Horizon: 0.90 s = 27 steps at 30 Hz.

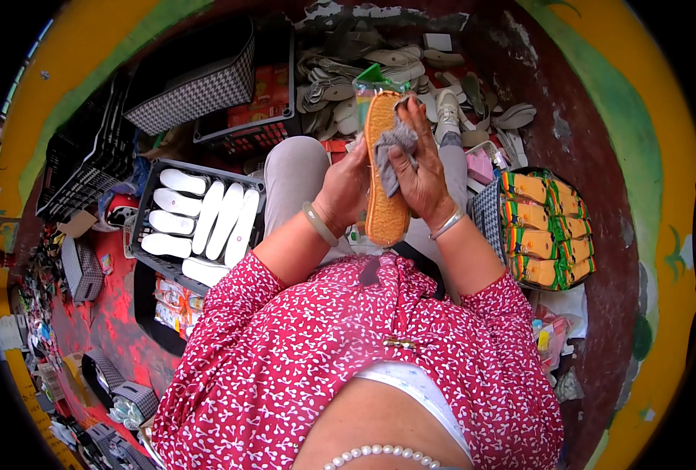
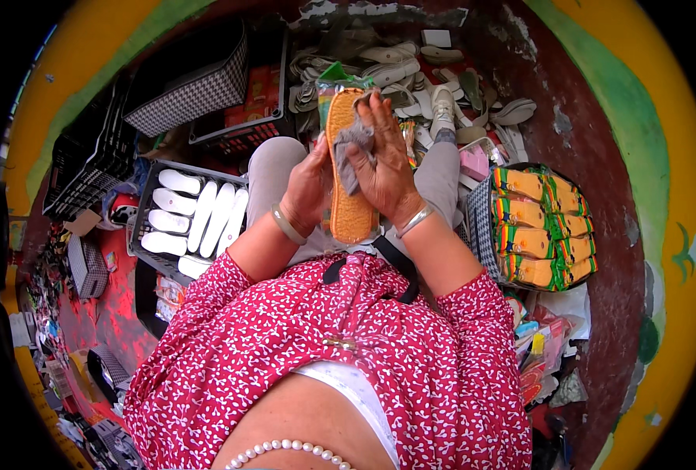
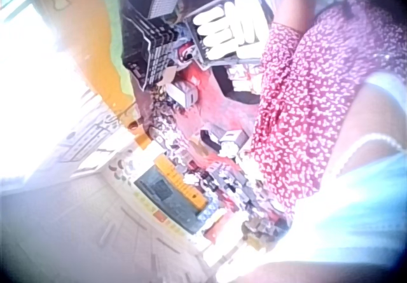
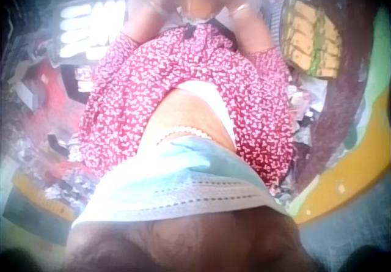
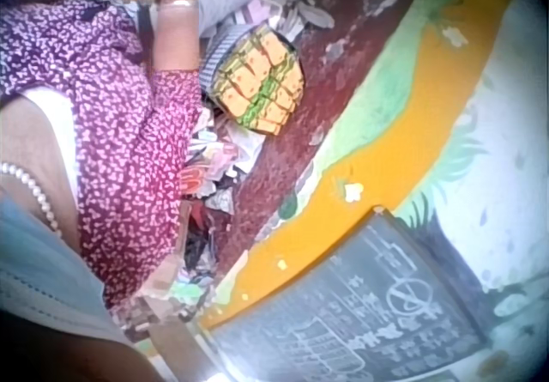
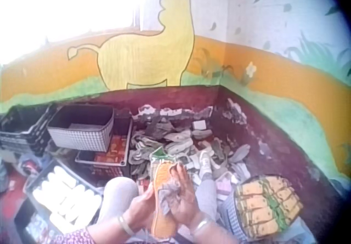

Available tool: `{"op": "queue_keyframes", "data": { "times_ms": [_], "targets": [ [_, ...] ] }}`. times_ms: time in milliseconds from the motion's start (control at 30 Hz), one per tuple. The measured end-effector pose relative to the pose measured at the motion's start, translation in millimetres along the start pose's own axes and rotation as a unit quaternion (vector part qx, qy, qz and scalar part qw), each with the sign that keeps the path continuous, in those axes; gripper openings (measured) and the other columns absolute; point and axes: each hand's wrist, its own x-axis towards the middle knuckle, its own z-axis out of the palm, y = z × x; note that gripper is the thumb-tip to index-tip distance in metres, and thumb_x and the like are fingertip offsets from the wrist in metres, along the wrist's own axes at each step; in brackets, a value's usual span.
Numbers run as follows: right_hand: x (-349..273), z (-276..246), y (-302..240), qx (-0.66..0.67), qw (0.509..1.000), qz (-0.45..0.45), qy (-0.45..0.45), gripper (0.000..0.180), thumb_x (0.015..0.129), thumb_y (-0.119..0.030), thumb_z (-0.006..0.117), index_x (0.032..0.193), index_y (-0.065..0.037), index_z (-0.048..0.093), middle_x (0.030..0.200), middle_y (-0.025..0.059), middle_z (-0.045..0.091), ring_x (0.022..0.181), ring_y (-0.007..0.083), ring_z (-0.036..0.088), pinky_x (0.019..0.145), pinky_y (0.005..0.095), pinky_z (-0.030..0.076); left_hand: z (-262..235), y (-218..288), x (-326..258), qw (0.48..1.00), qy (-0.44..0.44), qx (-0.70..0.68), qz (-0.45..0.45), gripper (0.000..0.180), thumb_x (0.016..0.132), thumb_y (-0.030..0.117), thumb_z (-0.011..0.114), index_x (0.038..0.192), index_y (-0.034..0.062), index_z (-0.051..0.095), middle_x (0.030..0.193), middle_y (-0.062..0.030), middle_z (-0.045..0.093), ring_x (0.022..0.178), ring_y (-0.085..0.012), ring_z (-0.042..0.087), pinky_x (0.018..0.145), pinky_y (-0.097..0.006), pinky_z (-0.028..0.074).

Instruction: The person cleans a shoe insole by hand with a cloth, wiping the top surface and edges before placing it back into a plastic sleeve.

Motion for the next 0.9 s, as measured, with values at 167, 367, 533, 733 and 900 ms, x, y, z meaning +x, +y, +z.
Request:
{"op": "queue_keyframes", "data": {
  "times_ms": [167,367,533,733,900],
  "targets": [
    [27,-7,1,0.082,0.994,0.071,-0.003,0.056,0.089,-0.034,0.053,0.132,0.000,0.039,0.139,0.0182,0.035,0.132,0.0334,0.029,0.106,0.0367,0.025,0,-3,-2,0.999,0.003,0.020,-0.025,0.045,0.098,0.034,0.029,0.135,0.0093,0.031,0.131,-0.0100,0.043,0.114,-0.0247,0.048,0.098,-0.040,0.039],
    [4,0,-19,-0.221,0.965,-0.088,-0.110,0.059,0.088,-0.040,0.051,0.134,-0.005,0.039,0.139,0.0169,0.035,0.133,0.0290,0.028,0.108,0.0443,0.016,1,13,5,0.994,0.102,0.034,0.016,0.046,0.097,0.036,0.032,0.131,0.0057,0.037,0.126,-0.0105,0.049,0.112,-0.0240,0.051,0.097,-0.039,0.040],
    [-19,9,-31,-0.194,0.956,-0.109,-0.190,0.058,0.087,-0.039,0.050,0.133,-0.006,0.040,0.141,0.0140,0.034,0.133,0.0271,0.028,0.109,0.0421,0.015,-4,28,7,0.999,0.051,0.006,-0.014,0.047,0.097,0.039,0.031,0.128,0.0058,0.041,0.122,-0.0121,0.052,0.108,-0.0266,0.054,0.095,-0.040,0.042],
    [24,3,-14,-0.251,0.954,-0.121,-0.107,0.058,0.088,-0.040,0.048,0.134,-0.005,0.040,0.142,0.0126,0.033,0.134,0.0270,0.026,0.109,0.0409,0.014,-22,6,2,0.999,0.043,-0.010,-0.015,0.043,0.098,0.032,0.027,0.129,0.0063,0.041,0.128,-0.0108,0.047,0.115,-0.0254,0.048,0.099,-0.040,0.038],
    [30,7,-9,-0.220,0.964,-0.099,-0.115,0.059,0.089,-0.043,0.046,0.133,-0.004,0.040,0.141,0.0139,0.033,0.134,0.0285,0.026,0.109,0.0415,0.015,-3,11,4,0.995,0.102,0.017,0.000,0.047,0.097,0.039,0.027,0.128,0.0057,0.041,0.123,-0.0122,0.051,0.110,-0.0253,0.052,0.096,-0.039,0.041]
  ]
}}
